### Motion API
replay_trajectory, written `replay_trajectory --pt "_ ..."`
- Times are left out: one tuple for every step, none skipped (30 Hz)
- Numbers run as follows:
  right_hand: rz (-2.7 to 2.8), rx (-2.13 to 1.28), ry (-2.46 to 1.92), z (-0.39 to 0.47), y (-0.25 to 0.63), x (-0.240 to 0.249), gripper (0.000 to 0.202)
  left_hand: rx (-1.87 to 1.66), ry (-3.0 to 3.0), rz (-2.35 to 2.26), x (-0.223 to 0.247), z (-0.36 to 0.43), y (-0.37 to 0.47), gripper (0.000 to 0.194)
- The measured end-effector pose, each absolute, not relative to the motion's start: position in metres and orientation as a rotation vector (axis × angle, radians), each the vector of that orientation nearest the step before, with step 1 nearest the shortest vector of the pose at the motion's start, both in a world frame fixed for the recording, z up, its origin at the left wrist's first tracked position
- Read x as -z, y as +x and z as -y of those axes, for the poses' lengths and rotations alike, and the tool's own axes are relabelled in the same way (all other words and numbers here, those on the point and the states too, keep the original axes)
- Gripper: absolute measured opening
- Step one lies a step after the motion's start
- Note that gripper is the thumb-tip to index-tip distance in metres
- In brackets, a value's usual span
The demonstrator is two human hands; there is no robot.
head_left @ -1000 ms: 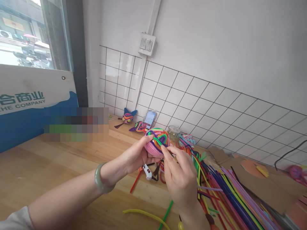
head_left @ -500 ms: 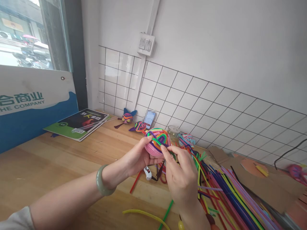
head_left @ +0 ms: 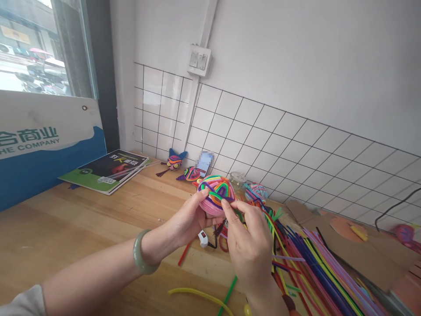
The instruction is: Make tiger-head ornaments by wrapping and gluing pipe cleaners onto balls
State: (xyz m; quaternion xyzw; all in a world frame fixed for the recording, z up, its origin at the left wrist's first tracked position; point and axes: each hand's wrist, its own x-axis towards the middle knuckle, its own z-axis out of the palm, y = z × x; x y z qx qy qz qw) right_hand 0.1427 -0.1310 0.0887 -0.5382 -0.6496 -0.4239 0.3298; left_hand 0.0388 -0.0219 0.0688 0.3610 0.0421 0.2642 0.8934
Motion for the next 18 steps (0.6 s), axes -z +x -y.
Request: replay_trajectory --pt "1.695 1.115 -1.41 0.1309 0.1426 -0.0887 0.032 -0.558 0.757 -0.09 -0.069 0.0226 0.0389 0.043" --pt "1.69 1.121 -1.413 0.1309 0.1426 -0.0886 0.032 -0.571 0.765 -0.092 -0.0694 0.0233 0.0391 0.043" --pt "1.685 1.124 -1.415 0.1308 0.1425 -0.0886 0.032 -0.588 0.775 -0.092 -0.0699 0.0239 0.0392 0.043" --pt "1.681 1.125 -1.416 0.1308 0.1423 -0.0887 0.031 -0.607 0.785 -0.091 -0.0704 0.0246 0.0393 0.042" --pt "1.679 1.124 -1.414 0.1307 0.1421 -0.0887 0.031 -0.626 0.795 -0.092 -0.0711 0.0252 0.0394 0.042" --pt "1.678 1.123 -1.412 0.1306 0.1418 -0.0886 0.031 -0.645 0.802 -0.097 -0.0719 0.0258 0.0394 0.042" --pt "1.677 1.123 -1.409 0.1305 0.1416 -0.0885 0.031 -0.663 0.807 -0.104 -0.0727 0.0263 0.0393 0.043" --pt "1.676 1.123 -1.406 0.1303 0.1413 -0.0883 0.031 -0.68 0.81 -0.109 -0.0735 0.0267 0.0392 0.044" --pt "1.676 1.123 -1.404 0.13 0.1412 -0.088 0.032 -0.695 0.811 -0.112 -0.0744 0.0271 0.039 0.045" --pt "1.675 1.121 -1.404 0.1298 0.1411 -0.0876 0.032 -0.709 0.812 -0.111 -0.0753 0.0275 0.0389 0.046" --pt "1.675 1.12 -1.406 0.1295 0.1411 -0.0872 0.033 -0.721 0.814 -0.108 -0.076 0.0277 0.0388 0.046" --pt "1.675 1.117 -1.409 0.1292 0.1412 -0.0868 0.033 -0.733 0.817 -0.102 -0.0766 0.0279 0.0389 0.046" --pt "1.675 1.114 -1.41 0.1289 0.1414 -0.0865 0.033 -0.742 0.82 -0.097 -0.077 0.028 0.0389 0.046" --pt "1.674 1.109 -1.41 0.1287 0.1418 -0.0861 0.033 -0.749 0.824 -0.097 -0.0771 0.028 0.0391 0.046" --pt "1.672 1.102 -1.409 0.1285 0.1422 -0.0858 0.034 -0.754 0.828 -0.102 -0.0769 0.028 0.0393 0.046" --pt "1.67 1.094 -1.408 0.1282 0.1427 -0.0854 0.034 -0.758 0.833 -0.107 -0.0765 0.0278 0.0396 0.047" --pt "1.67 1.087 -1.407 0.128 0.1433 -0.085 0.035 -0.763 0.838 -0.113 -0.0759 0.0276 0.0399 0.046" --pt "1.671 1.081 -1.409 0.1277 0.1439 -0.0845 0.035 -0.768 0.843 -0.117 -0.0752 0.0273 0.0402 0.046"
